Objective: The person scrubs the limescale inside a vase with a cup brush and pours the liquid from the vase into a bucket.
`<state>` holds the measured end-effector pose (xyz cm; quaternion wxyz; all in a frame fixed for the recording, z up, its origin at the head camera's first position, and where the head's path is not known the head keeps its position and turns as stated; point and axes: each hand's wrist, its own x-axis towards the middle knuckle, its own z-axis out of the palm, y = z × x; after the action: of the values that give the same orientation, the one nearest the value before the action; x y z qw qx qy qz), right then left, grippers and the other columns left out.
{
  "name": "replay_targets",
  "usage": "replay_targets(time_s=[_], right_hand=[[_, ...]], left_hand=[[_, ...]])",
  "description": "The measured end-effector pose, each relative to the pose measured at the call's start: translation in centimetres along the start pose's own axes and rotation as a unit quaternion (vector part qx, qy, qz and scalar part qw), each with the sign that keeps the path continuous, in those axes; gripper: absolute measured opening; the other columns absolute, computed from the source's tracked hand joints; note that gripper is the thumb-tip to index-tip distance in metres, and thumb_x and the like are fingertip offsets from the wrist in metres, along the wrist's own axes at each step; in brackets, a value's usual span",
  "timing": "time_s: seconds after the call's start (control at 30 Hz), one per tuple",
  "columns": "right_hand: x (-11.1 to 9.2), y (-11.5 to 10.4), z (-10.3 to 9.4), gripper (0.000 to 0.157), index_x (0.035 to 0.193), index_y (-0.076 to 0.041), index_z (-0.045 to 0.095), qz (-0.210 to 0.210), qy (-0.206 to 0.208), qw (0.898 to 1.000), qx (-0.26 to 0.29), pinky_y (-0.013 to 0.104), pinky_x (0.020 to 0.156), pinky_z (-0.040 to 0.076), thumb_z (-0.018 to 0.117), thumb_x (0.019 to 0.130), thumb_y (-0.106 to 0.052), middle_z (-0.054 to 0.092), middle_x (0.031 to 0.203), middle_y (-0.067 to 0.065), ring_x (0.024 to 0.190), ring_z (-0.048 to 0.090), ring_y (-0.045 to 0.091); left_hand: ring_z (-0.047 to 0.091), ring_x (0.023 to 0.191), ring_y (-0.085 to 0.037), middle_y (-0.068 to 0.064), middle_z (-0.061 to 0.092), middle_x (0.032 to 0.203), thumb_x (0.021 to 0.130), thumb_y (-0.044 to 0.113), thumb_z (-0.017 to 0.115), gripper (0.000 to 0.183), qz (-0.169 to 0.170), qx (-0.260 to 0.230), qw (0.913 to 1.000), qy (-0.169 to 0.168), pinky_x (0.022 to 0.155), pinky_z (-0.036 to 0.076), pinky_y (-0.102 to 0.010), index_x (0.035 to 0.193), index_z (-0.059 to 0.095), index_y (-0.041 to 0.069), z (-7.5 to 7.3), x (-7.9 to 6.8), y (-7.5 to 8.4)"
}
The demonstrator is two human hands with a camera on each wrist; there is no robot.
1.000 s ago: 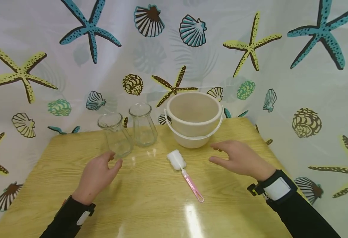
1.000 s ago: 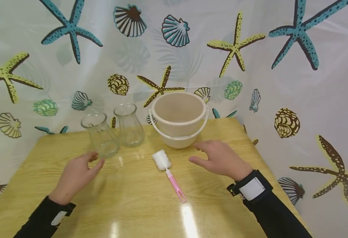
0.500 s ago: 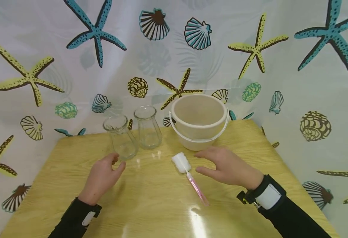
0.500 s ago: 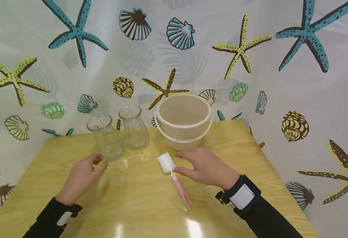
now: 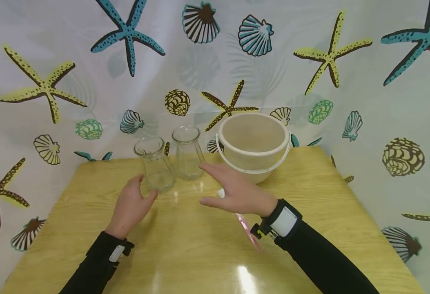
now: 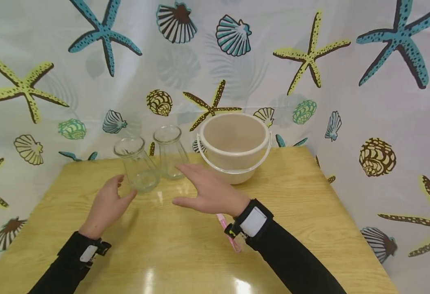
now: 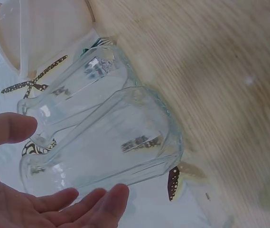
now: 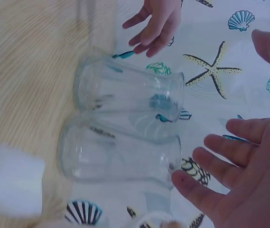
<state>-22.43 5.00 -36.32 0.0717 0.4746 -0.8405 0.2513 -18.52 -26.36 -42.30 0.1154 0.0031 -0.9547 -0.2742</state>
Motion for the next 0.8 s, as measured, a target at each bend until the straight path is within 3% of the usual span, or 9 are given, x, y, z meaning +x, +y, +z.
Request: replay_targets(time_s=[0.3, 0.5, 0.63, 0.8], right_hand=[[6.5, -0.6, 2.6, 0.094, 0.153, -0.014, 0.012, 0.033, -0.004, 0.999, 0.018, 0.044, 0.11, 0.023, 0.047, 0.085, -0.069, 0.021, 0.154, 0.008, 0.135, 0.011, 0.011], [11.1, -0.7, 3.8, 0.091, 0.153, -0.01, 0.011, 0.058, 0.021, 0.997, 0.052, 0.043, 0.11, 0.022, 0.056, 0.088, -0.056, 0.021, 0.154, 0.009, 0.135, 0.011, 0.012], [13.1, -0.9, 4.6, 0.09, 0.152, -0.006, 0.013, 0.073, 0.019, 0.996, 0.057, 0.04, 0.11, 0.024, 0.059, 0.088, -0.051, 0.022, 0.153, 0.011, 0.135, 0.014, 0.013], [14.7, -1.3, 5.4, 0.092, 0.151, -0.005, 0.015, 0.095, 0.019, 0.993, 0.06, 0.039, 0.108, 0.028, 0.057, 0.087, -0.055, 0.023, 0.153, 0.011, 0.134, 0.016, 0.015]], left_hand=[[0.027, 0.126, -0.045, -0.035, 0.024, 0.143, 0.09, 0.045, 0.061, 0.093, -0.043, -0.06, 0.9972, 0.012, 0.097, 0.032, -0.064, 0.147, 0.011, -0.009, 0.6, 1.9, -1.0], [0.022, 0.13, -0.041, -0.031, 0.018, 0.147, 0.085, 0.055, 0.062, 0.104, -0.053, -0.101, 0.9932, 0.022, 0.1, 0.029, -0.063, 0.149, 0.008, -0.005, 1.0, 3.6, -1.4], [0.019, 0.131, -0.039, -0.03, 0.017, 0.148, 0.083, 0.054, 0.065, 0.105, -0.054, -0.122, 0.9907, 0.028, 0.102, 0.027, -0.062, 0.149, 0.008, -0.004, 1.2, 4.3, -1.5], [0.018, 0.132, -0.038, -0.027, 0.014, 0.15, 0.082, 0.052, 0.068, 0.107, -0.056, -0.141, 0.9881, 0.025, 0.103, 0.026, -0.061, 0.15, 0.006, -0.002, 1.4, 4.9, -1.7]])
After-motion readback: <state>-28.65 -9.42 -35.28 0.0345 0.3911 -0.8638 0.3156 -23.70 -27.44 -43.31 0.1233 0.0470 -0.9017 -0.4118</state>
